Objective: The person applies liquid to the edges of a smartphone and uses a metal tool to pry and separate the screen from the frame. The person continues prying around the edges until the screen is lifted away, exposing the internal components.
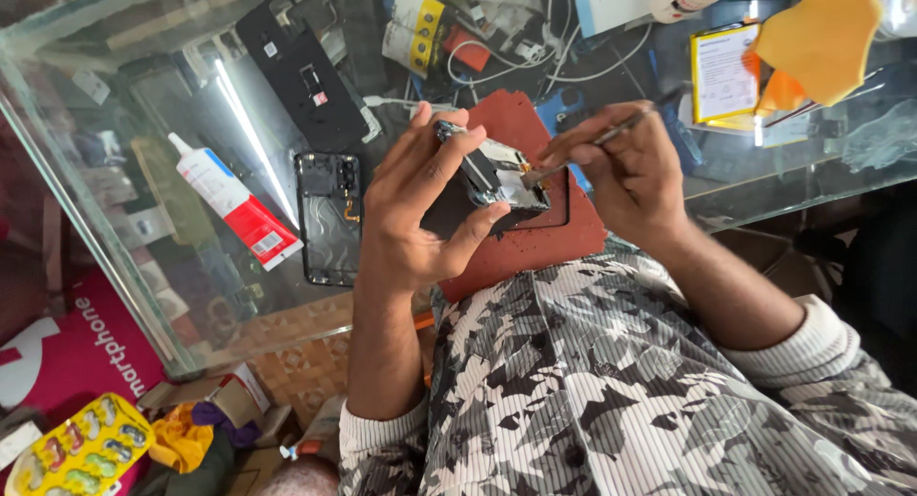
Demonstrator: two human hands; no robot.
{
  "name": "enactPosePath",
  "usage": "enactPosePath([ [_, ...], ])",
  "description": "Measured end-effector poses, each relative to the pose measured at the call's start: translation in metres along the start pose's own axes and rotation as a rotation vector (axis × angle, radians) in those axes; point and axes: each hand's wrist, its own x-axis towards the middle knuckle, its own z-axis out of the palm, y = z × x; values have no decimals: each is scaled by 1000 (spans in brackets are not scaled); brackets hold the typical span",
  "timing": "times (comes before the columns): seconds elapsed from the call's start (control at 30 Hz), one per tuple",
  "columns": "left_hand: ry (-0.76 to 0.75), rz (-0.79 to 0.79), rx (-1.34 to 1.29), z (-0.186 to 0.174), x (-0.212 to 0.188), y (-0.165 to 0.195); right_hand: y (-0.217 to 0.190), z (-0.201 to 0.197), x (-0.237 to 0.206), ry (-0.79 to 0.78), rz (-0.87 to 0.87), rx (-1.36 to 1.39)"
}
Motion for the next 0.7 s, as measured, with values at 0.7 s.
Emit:
enactPosePath([
  [0.7,261,-281,515,10,7,48,-20,-15,-3,12,734,-448],
])
